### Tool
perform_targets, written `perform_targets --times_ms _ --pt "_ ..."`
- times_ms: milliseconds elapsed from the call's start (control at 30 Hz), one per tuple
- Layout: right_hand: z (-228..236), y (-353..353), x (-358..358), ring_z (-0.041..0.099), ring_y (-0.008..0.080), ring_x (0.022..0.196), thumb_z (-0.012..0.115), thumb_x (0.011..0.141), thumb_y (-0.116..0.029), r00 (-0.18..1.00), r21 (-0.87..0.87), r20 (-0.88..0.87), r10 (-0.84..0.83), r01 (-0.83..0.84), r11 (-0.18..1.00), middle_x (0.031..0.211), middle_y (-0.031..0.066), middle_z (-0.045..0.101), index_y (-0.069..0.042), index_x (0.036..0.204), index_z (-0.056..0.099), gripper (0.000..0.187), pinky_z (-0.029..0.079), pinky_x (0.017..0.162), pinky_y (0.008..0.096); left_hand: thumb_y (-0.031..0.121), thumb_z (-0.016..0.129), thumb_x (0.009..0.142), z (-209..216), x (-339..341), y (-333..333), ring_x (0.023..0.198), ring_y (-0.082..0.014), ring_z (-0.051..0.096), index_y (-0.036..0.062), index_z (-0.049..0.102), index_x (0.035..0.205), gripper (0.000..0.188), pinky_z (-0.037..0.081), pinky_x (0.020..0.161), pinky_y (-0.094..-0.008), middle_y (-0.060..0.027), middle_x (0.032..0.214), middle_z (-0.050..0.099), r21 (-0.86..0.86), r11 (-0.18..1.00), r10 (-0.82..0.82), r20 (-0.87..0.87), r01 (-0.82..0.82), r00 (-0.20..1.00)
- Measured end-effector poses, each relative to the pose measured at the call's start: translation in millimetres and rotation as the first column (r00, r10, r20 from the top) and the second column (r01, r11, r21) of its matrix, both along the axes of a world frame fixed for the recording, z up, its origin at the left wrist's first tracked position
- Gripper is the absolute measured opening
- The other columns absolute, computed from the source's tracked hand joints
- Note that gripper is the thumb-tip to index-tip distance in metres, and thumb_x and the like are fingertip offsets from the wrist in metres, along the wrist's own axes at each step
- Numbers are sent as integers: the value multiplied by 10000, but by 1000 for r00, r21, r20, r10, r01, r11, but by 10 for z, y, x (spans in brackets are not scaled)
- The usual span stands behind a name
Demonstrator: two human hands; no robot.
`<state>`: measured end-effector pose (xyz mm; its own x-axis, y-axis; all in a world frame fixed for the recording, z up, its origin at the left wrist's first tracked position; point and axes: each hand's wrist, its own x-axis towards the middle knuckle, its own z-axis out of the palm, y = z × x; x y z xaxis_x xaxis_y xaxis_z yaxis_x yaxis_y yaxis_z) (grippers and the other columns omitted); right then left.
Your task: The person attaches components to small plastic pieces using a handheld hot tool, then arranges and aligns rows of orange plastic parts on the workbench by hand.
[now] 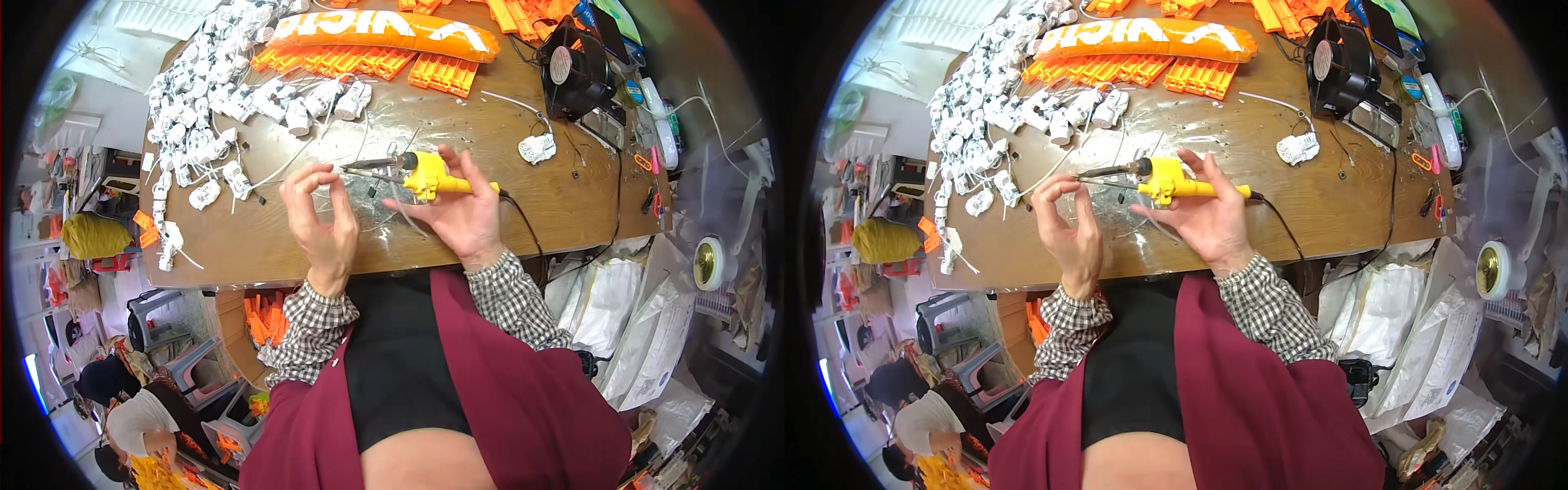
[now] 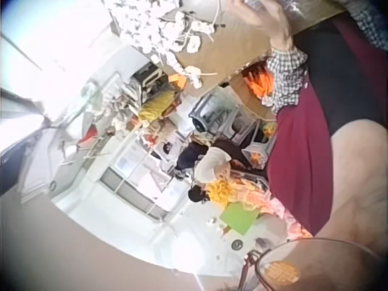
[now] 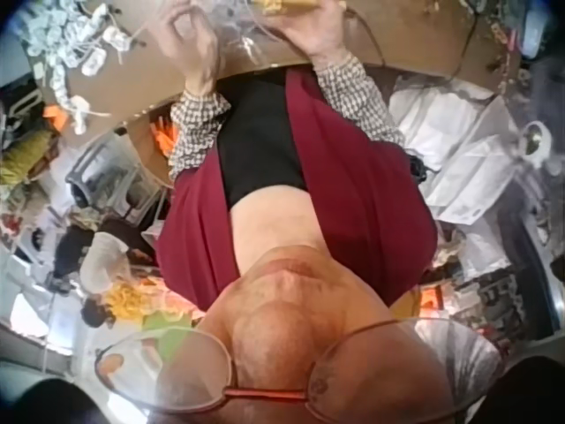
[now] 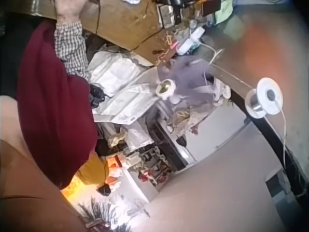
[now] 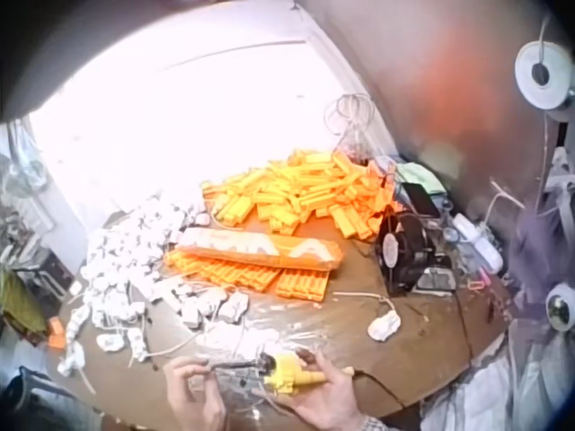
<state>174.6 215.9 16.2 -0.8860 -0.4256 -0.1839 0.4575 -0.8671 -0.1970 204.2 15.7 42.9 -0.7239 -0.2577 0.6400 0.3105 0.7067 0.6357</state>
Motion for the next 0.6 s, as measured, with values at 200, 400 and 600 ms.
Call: perform_targets --times_ms 200,400,600 --pt "372 32 -330 690 280 1179 429 1122 -401 995 -200 -89 -42 23 979 1317 113 694 -143 1270 666 380 335 1096 826 -39 719 844 -95 238 159 1060 -280 621 40 666 1048 225 470 905 -403 -147 1134 673 -373 924 -127 -95 83 987" --pt "523 210 -895 714 276 1025 473 1113 -385 974 -85 -184 130 -147 985 1190 144 720 -69 1298 658 410 415 1105 739 73 715 893 114 82 711 957 -365 669 -25 635 1171 305 506 832 -432 -267 1371 588 -481 855 -105 208 195 972" --pt "566 79 -1066 684 287 921 551 1088 -387 966 75 -112 233 -226 971 1214 212 679 25 1277 646 463 513 1097 540 61 668 927 51 -235 850 705 -420 688 -86 520 1276 407 575 657 -481 -391 1423 475 -448 864 38 516 232 856"
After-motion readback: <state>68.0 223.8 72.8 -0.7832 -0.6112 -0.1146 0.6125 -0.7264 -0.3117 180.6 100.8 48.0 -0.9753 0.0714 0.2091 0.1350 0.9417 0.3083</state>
